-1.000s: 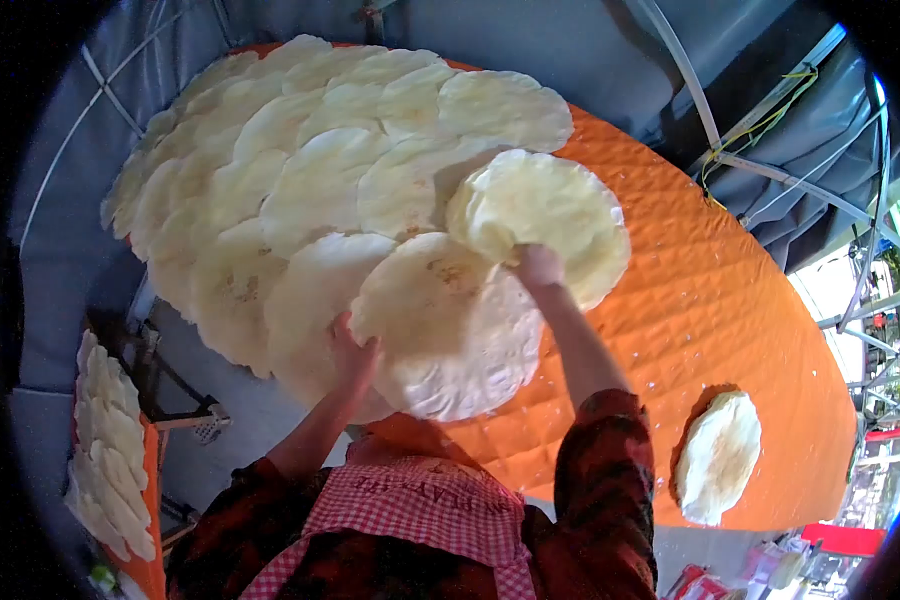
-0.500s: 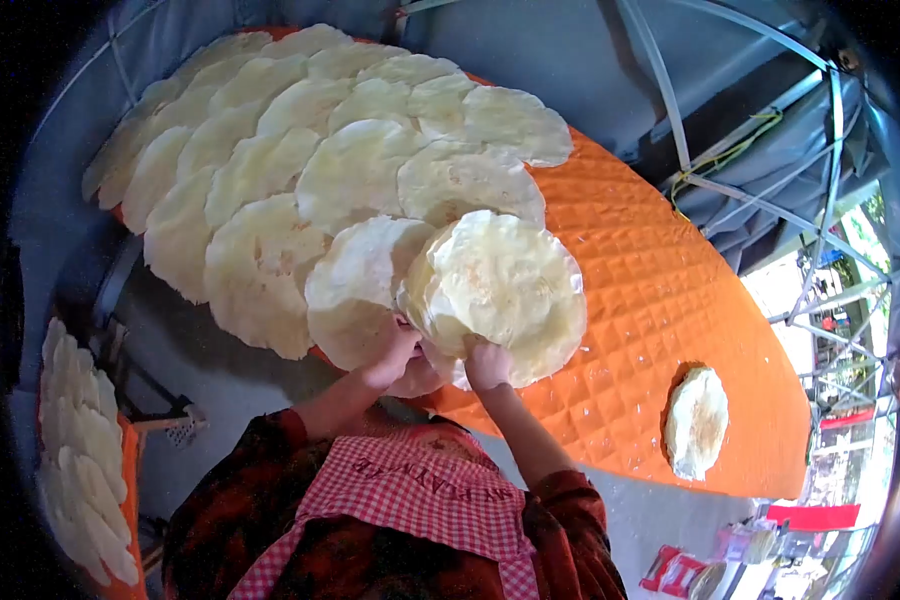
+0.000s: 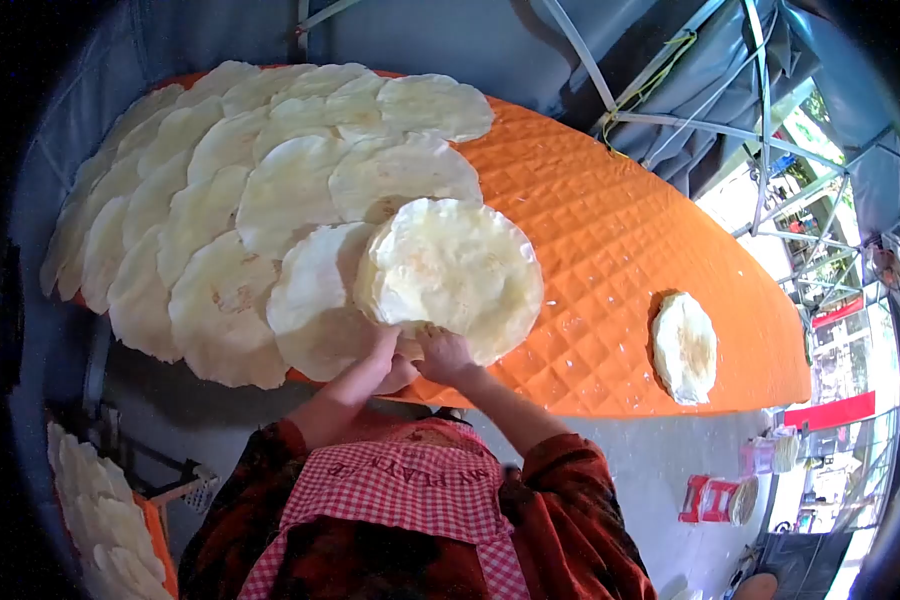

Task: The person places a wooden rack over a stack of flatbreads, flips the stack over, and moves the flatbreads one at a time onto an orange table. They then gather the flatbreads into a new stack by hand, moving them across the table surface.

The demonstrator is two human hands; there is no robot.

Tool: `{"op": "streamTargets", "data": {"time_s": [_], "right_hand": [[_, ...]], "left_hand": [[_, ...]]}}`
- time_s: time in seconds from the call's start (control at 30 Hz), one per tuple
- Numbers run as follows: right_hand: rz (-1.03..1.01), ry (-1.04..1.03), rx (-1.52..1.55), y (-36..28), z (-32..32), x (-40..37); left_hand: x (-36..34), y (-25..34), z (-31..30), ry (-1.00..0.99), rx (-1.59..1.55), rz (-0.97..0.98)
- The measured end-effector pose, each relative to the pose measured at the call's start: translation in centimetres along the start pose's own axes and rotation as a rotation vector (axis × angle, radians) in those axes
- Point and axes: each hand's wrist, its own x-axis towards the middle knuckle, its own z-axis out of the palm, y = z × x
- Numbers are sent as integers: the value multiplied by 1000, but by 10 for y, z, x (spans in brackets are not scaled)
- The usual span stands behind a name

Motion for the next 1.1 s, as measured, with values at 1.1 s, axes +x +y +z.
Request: {"op": "streamTargets", "data": {"time_s": [1.1], "right_hand": [[-90,165,-251,-6,-26,-9]], "left_hand": [[-79,123,-7,-80,-367,-107]]}}
